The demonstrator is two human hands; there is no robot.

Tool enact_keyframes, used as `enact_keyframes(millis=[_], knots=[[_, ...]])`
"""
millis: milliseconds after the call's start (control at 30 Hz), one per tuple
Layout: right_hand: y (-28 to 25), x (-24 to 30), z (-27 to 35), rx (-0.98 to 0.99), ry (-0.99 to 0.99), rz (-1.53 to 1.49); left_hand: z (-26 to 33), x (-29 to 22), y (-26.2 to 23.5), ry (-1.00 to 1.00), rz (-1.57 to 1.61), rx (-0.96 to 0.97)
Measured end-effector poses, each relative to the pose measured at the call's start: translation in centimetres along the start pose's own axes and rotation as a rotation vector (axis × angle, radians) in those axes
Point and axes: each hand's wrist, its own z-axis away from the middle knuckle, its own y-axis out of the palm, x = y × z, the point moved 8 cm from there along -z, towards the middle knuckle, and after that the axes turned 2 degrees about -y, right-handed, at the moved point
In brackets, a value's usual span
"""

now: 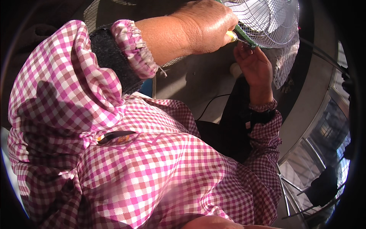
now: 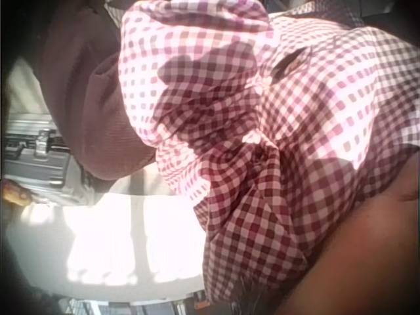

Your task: The person uses a screwdriver to loosen and tighten screws on the front grille of a standing fan. They repeatedly adjust the screwdriver and reposition their hands while working on the fan's outer ring.

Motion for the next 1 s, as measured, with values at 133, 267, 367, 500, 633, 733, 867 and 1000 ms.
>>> enact_keyframes(millis=[133, 267, 367, 500, 633, 733, 867, 1000], knots=[[-0.1, 0.0, 0.1, -0.009, 0.0, -0.01, 0.2, 0.0, 0.0, 0.017, 0.054, -0.003], [0.0, 0.0, 0.1, -0.007, -0.006, 0.0, 0.0, 0.4, 0.3, -0.023, 0.046, -0.033], [0.1, -0.1, 0.1, -0.003, -0.003, 0.011, -0.3, 0.8, 1.0, 0.001, 0.106, 0.041], [0.2, 0.1, 0.1, -0.025, -0.012, -0.024, -0.2, 0.5, 1.0, 0.128, 0.004, -0.089], [0.2, 0.2, 0.0, -0.041, -0.035, -0.037, -0.5, 1.3, 1.6, 0.06, -0.205, -0.145], [0.3, 0.3, 0.0, -0.009, -0.071, -0.017, -0.9, 1.9, 2.3, -0.008, -0.314, -0.084], [1.0, 0.0, 0.0, 0.047, -0.07, -0.098, -0.8, 0.1, 2.4, 0.199, -0.511, -0.199], [1.3, -0.1, -0.3, -0.062, -0.109, -0.056, -0.8, -0.1, 1.9, 0.227, -0.575, -0.197]])
